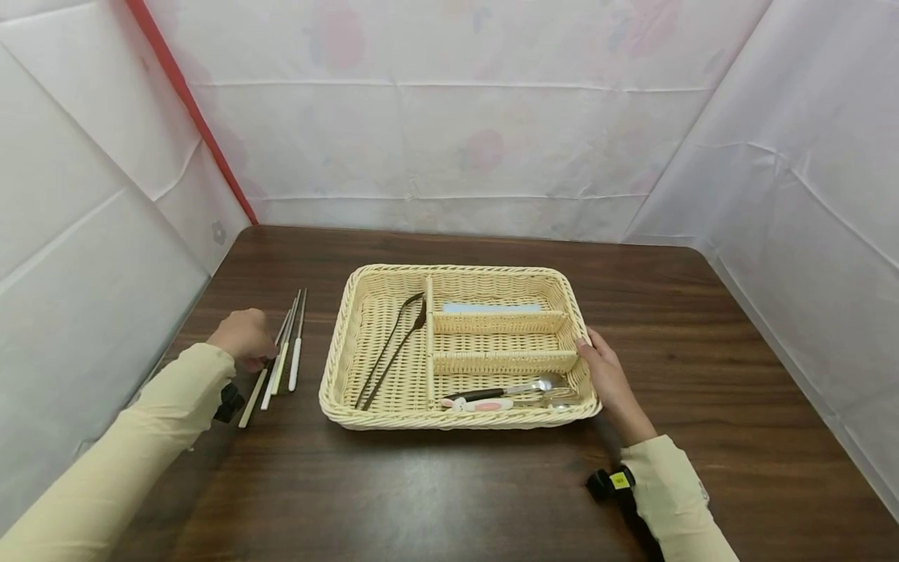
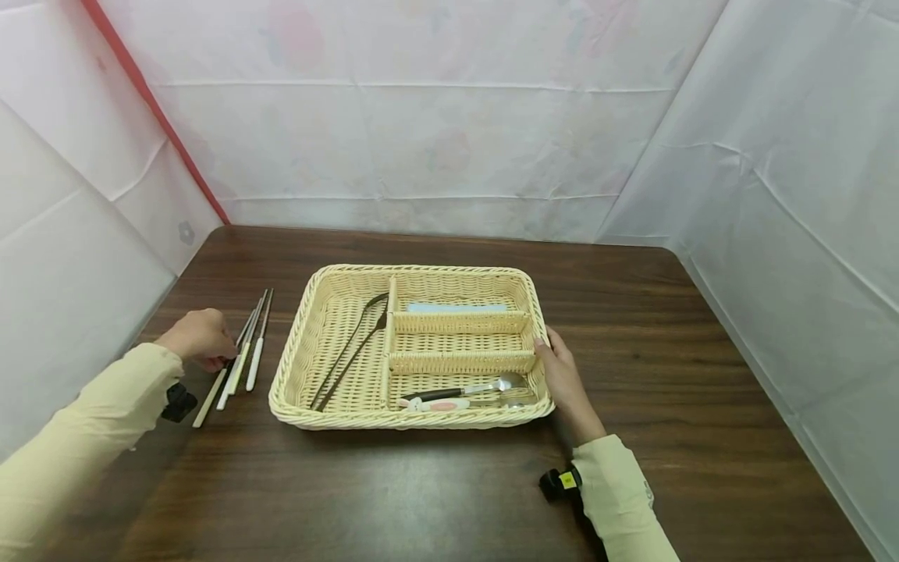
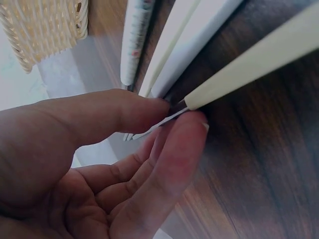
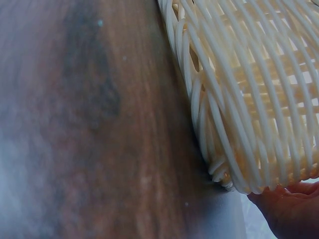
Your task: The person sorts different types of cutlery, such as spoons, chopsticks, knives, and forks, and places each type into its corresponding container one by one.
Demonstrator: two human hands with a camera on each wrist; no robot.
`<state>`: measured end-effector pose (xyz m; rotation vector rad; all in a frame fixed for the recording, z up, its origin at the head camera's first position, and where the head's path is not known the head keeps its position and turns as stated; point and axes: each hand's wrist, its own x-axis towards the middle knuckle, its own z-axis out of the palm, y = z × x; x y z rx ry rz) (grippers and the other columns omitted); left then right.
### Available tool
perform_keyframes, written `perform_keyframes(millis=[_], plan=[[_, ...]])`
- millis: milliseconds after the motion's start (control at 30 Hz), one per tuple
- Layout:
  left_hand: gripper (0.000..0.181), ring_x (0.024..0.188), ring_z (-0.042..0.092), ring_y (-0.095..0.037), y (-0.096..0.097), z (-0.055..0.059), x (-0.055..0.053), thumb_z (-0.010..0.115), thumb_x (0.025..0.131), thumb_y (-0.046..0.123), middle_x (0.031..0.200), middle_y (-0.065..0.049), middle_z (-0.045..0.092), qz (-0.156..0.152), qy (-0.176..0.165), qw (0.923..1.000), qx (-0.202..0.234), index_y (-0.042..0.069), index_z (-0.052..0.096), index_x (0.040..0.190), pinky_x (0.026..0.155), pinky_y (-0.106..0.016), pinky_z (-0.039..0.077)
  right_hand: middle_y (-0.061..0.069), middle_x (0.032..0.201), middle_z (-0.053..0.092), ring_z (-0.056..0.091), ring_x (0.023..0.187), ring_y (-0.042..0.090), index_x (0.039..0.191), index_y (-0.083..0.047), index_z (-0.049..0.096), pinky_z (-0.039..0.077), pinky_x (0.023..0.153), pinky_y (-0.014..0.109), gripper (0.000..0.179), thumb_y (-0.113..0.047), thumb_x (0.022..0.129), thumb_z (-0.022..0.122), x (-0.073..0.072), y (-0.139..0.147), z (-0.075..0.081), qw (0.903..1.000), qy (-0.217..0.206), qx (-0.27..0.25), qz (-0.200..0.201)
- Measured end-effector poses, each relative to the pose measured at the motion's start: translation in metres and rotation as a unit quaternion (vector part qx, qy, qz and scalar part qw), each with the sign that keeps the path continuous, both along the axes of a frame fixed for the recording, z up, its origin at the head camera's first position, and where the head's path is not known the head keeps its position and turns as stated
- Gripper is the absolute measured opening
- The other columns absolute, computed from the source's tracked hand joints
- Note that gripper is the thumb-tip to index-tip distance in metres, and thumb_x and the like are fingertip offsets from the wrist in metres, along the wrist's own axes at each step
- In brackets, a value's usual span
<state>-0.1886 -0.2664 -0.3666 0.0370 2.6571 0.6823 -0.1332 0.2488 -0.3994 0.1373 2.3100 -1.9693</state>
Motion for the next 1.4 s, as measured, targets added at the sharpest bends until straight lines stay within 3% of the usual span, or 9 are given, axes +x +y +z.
perform_keyframes(millis=[300,767,1000,1200,1400], plan=[[0.012,0.046,0.060,-0.016,0.001,-0.004,0.002,0.060,0.075,0.001,0.056,-0.011,0.058,0.012,0.010,0.9999,0.001,-0.005,0.056,0.065,0.047,-0.029,0.052,0.022,0.147,0.032,0.036,0.131,0.030,0.150,0.000,0.017,0.040,0.088,0.015,0.053,-0.025,0.105,0.029,0.000,-0.001,0.002,1.0000,-0.001,-0.005,-0.001],[0.025,0.042,0.057,-0.015,-0.002,-0.005,0.003,0.066,0.078,0.012,0.049,-0.006,0.055,0.018,0.034,0.9992,-0.006,0.003,0.053,0.058,0.045,-0.030,0.051,0.021,0.145,0.034,0.038,0.129,0.030,0.150,-0.001,0.018,0.041,0.086,0.015,0.052,-0.025,0.105,0.029,0.001,-0.001,0.001,0.9999,-0.009,-0.004,-0.005],[0.030,0.044,0.057,-0.015,-0.002,0.009,-0.001,0.065,0.078,0.019,0.051,-0.006,0.055,0.015,0.057,0.9976,-0.036,0.008,0.045,0.059,0.042,-0.027,0.043,0.021,0.145,0.035,0.038,0.129,0.029,0.149,-0.001,0.019,0.040,0.087,0.015,0.052,-0.026,0.105,0.030,0.001,-0.002,0.001,1.0000,-0.005,0.000,-0.006],[0.035,0.040,0.041,-0.011,0.004,0.026,-0.005,0.063,0.079,0.019,0.044,0.003,0.042,0.000,0.094,0.9945,-0.046,0.013,0.043,0.051,0.041,-0.027,0.033,0.022,0.143,0.037,0.043,0.124,0.025,0.149,-0.001,0.020,0.042,0.086,0.016,0.052,-0.026,0.105,0.030,0.000,-0.001,0.001,0.9999,-0.004,0.004,-0.010],[0.041,0.041,0.030,-0.008,0.021,0.044,-0.008,0.067,0.079,0.018,0.044,0.007,0.033,-0.034,0.121,0.9909,-0.047,0.015,0.043,0.046,0.042,-0.027,0.029,0.022,0.141,0.039,0.048,0.117,0.018,0.149,-0.001,0.022,0.043,0.085,0.016,0.051,-0.025,0.104,0.031,0.000,-0.001,0.000,0.9999,-0.002,0.006,-0.013]])
